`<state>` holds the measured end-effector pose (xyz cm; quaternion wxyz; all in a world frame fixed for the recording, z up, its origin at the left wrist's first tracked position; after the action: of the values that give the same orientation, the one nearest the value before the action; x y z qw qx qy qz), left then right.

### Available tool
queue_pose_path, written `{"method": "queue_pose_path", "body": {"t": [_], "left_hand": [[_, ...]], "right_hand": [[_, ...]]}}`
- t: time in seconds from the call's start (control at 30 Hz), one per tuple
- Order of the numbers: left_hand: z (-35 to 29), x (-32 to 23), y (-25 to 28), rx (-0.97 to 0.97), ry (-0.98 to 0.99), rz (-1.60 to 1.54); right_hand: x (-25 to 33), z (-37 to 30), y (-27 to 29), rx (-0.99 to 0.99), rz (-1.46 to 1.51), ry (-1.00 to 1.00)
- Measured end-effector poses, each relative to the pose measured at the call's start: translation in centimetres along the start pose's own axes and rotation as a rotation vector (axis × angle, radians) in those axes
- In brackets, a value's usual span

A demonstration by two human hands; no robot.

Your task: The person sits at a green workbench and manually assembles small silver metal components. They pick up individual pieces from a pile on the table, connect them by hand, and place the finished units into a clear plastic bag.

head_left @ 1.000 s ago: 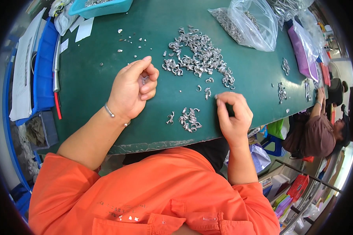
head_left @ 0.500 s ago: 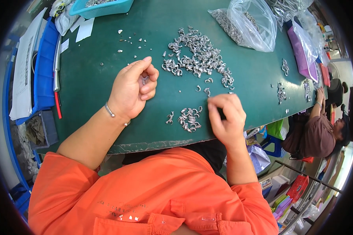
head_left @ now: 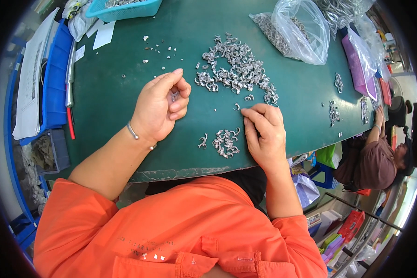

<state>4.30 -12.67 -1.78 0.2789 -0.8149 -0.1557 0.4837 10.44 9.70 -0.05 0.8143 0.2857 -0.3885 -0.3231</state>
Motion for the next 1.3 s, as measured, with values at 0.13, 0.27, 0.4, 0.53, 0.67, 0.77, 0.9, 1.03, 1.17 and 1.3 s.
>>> {"method": "queue_pose_path", "body": {"t": [0.13,0.27,0.4,0.53,0.67,0.77,0.9,1.03,1.17,1.3], "left_hand": [[0.1,0.0,0.1,0.011,0.007,0.009],[0.2,0.1,0.0,-0.005,0.0,0.013],[0.1,-0.1,0.1,-0.009,0.004,0.012],[0.2,-0.1,0.1,0.019,-0.012,0.009],[0.1,0.0,0.2,-0.008,0.009,-0.01],[0.2,0.0,0.1,0.013,0.01,-0.013],[0.1,0.1,0.2,0.021,0.002,-0.014],[0.2,0.1,0.3,0.034,0.001,-0.014],[0.2,0.2,0.2,0.032,0.012,0.015],[0.2,0.7,0.0,0.061,0.05,-0.018]], "right_hand": [[0.0,-0.8,0.1,0.152,0.305,-0.106],[1.2,0.8,-0.3,0.039,0.158,-0.02],[0.7,-0.1,-0.2,0.22,0.381,0.026],[-0.4,1.1,0.0,-0.039,-0.096,-0.005],[-0.7,1.0,-0.3,-0.013,-0.183,-0.008],[-0.5,0.1,0.2,0.01,-0.024,0.005],[1.1,0.5,0.7,0.222,0.332,0.034],[1.6,1.7,-0.6,0.246,0.245,0.091],[1.7,1.7,-0.2,0.366,0.376,0.081],[-0.8,3.4,-0.6,0.029,-0.104,0.028]]}}
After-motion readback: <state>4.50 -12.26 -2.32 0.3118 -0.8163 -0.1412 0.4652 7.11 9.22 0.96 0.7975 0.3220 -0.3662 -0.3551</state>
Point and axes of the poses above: each hand's wrist, its own z-axis towards the middle knuckle, its own y-axis out of the back of the hand, x = y × z, the point moved 3 cm from there along z, towards the middle knuckle, and after that the axes turned 1 degree about z, right-handed, at the moved point
